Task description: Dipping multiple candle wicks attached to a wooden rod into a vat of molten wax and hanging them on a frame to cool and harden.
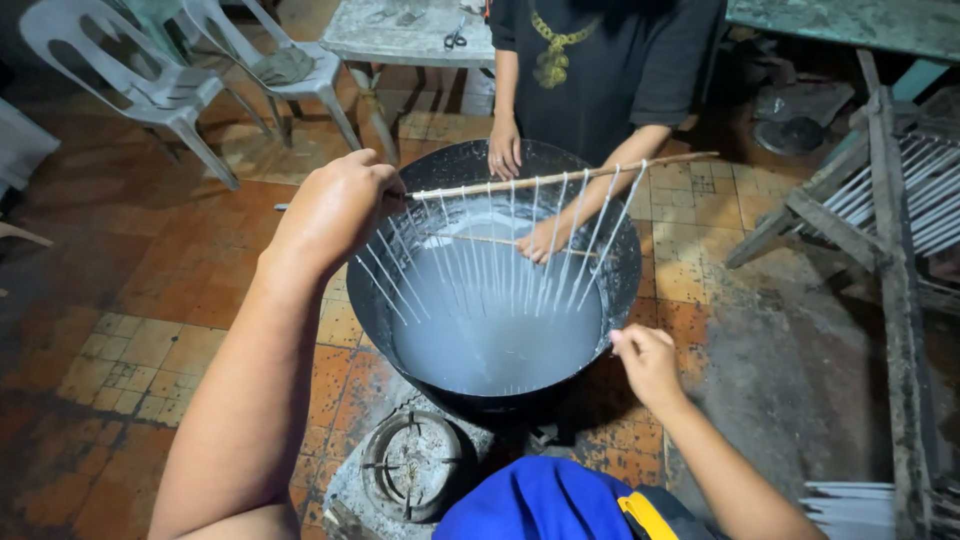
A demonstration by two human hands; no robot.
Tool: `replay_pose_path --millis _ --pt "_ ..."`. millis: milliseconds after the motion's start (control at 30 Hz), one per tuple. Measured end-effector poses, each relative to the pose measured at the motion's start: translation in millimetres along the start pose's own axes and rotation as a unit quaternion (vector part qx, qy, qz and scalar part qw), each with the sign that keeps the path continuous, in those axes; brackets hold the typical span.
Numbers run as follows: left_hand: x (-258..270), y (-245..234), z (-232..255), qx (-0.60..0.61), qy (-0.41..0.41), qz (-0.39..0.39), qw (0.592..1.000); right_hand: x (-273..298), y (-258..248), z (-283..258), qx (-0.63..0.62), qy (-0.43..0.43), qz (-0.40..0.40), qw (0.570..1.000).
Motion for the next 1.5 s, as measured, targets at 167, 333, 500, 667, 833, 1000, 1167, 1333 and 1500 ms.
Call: replay_pose_path --millis 167,333,500,667,833,1000,1167,1333,1500 --pt "-2.0 11.6 -6.4 0.003 0.001 -0.015 1.000 0.2 21.0 2.3 0.151 0.078 -0.113 0.979" --pt "-2.6 34.3 -11.9 0.003 0.009 -0.021 1.000 -3.1 11.8 -40.1 0.173 0.163 -0.212 0.948" --pt "5.8 77.4 -13.7 0.004 0.018 -0.048 0.999 30.0 18.8 -9.4 0.058 0.346 -0.215 0.911" --pt "26.9 157.5 -18.4 0.039 0.003 -0.107 0.994 50.3 31.3 -16.4 -0.312 0.447 -0.058 0.837" --pt "38.2 190.3 -12.5 0.067 -0.008 -0.168 0.984 74.4 36.7 33.1 -0.354 0.513 0.064 0.779" --pt "12.3 248.5 -22.3 0.113 -0.036 -0.229 0.966 12.4 20.1 23.4 -0.235 0.448 0.129 0.853" --pt "-20.7 392.0 -43.9 0.142 -0.065 -0.269 0.950 -16.2 64.5 69.4 -0.068 0.481 0.110 0.867" --pt "-23.4 507.8 -45.5 0.222 -0.144 -0.282 0.922 -2.9 110.0 141.9 0.023 0.530 0.079 0.844" --pt "-18.4 540.8 -35.8 0.231 -0.208 -0.309 0.899 17.9 121.5 169.4 0.096 0.471 0.103 0.871"
Point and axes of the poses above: each hand's wrist, its own x-axis away from the middle knuckle, its own y-axis out of the palm, z = x × y, the point moved 2 cm from there along -x, towards the middle knuckle, and after that the axes turned 4 degrees about -z, right-handed, at the moved point
